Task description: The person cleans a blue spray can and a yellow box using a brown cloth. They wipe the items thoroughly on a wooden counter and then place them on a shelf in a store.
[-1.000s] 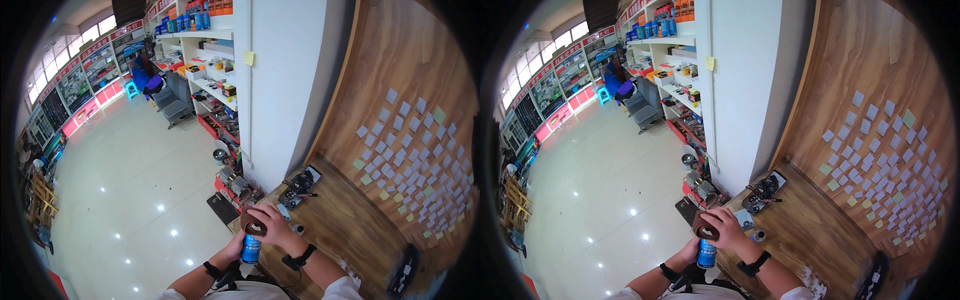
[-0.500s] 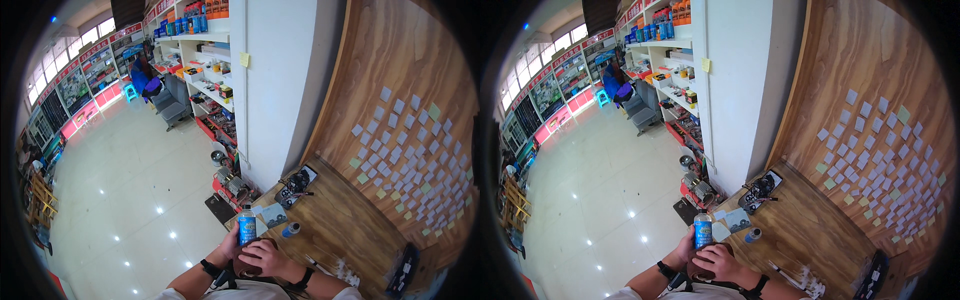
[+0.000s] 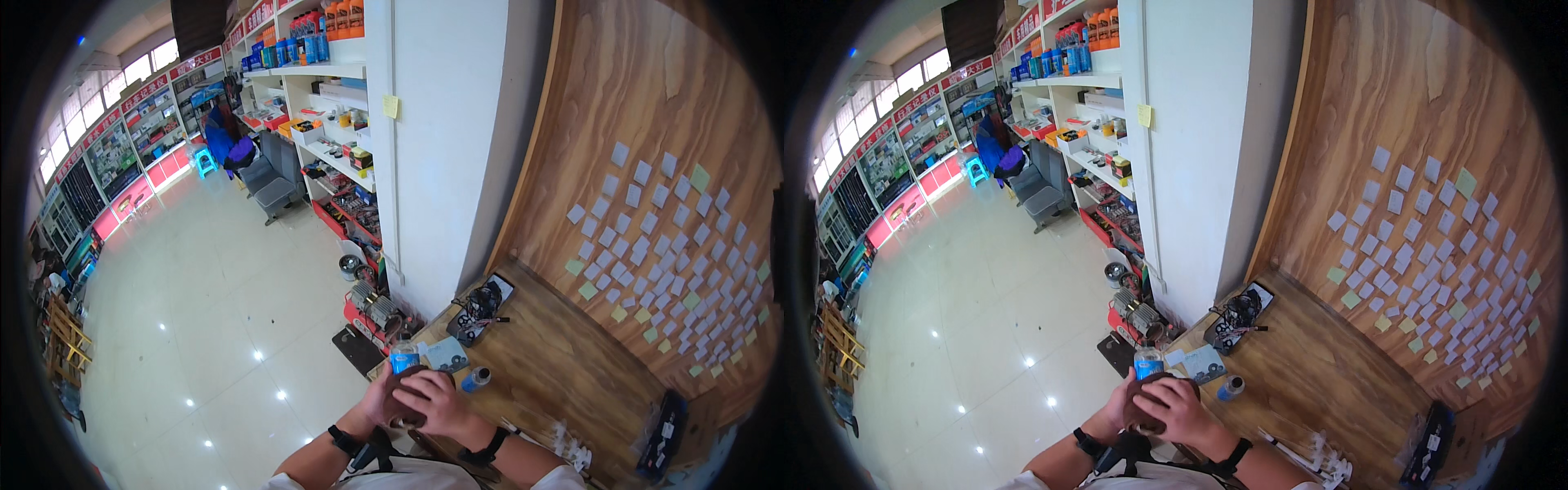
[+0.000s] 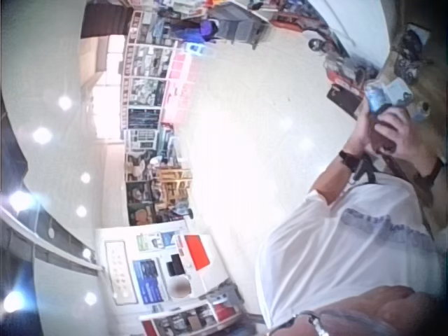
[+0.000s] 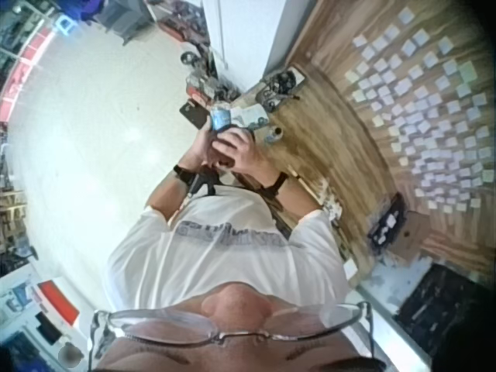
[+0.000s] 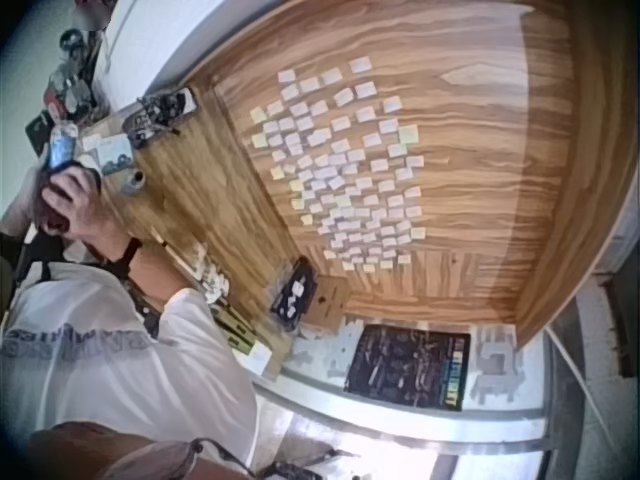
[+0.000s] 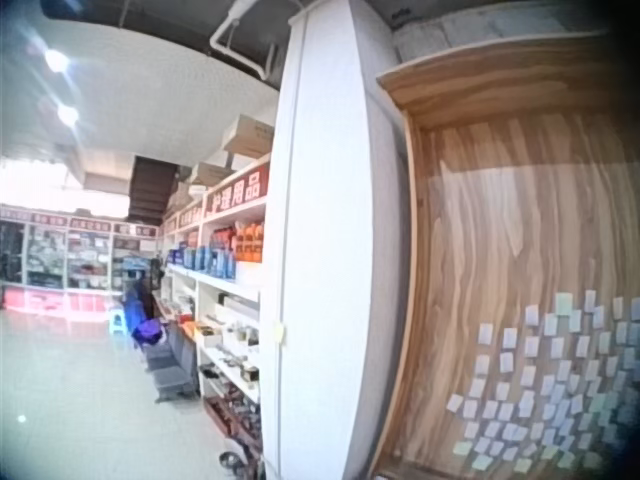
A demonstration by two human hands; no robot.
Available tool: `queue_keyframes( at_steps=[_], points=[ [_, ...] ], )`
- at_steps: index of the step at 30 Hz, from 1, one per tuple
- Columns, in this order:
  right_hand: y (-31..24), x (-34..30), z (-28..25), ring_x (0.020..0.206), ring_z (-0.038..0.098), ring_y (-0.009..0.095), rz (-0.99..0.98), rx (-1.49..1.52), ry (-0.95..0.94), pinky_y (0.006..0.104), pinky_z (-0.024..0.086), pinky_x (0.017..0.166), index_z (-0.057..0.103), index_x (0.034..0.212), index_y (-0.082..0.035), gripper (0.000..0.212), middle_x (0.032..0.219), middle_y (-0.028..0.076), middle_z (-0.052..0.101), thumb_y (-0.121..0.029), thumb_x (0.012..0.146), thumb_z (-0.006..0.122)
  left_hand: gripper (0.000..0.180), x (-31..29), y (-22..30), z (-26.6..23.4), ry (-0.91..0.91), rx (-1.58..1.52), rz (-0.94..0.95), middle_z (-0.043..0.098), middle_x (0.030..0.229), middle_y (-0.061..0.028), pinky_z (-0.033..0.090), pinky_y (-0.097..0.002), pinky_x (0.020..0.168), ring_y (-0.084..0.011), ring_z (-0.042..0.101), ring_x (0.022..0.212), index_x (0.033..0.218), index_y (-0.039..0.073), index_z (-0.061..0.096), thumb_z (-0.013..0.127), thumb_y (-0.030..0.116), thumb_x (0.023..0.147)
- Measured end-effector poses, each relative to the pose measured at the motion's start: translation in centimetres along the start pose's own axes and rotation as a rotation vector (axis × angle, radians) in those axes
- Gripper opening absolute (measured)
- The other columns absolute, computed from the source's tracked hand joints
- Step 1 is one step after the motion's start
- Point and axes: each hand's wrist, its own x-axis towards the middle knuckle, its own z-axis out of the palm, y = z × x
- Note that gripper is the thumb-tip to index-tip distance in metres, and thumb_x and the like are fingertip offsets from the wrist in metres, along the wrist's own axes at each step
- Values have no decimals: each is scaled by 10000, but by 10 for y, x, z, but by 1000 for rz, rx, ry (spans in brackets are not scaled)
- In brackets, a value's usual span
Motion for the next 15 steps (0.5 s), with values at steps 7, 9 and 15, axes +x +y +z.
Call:
queue_keyframes(
  at_steps=[7, 9, 15],
  points=[
    [-22, -26, -6, 1253, 672, 329, -22, 142, -124, 497, 534, 1083, 770, 1382, -156, 574, 1382, 87, 705, -297, 830, 839, 893, 28, -1, -66, 184, 206, 135, 613, 1590, -210, 454, -531, 1268, -378, 600, 1471, 1649, 69, 474, 328, 775, 1122],
    [-9, -9, -17, 1255, 672, 338, 51, 88, -41, 499, 548, 1072, 769, 1383, -143, 620, 1376, 99, 705, -274, 788, 883, 860, 28, -9, -76, 104, 181, 149, 603, 1601, -193, 459, -524, 1264, -363, 589, 1481, 1649, 83, 478, 335, 755, 1131],
    [25, 38, -10, 1263, 660, 377, 161, -52, 12, 495, 540, 1058, 743, 1398, -149, 714, 1397, 113, 687, -284, 728, 953, 579, 21, -22, -60, 37, 298, 151, 582, 1631, -115, 510, -461, 1218, -261, 614, 1442, 1629, 95, 498, 405, 491, 1217]
  ],
)
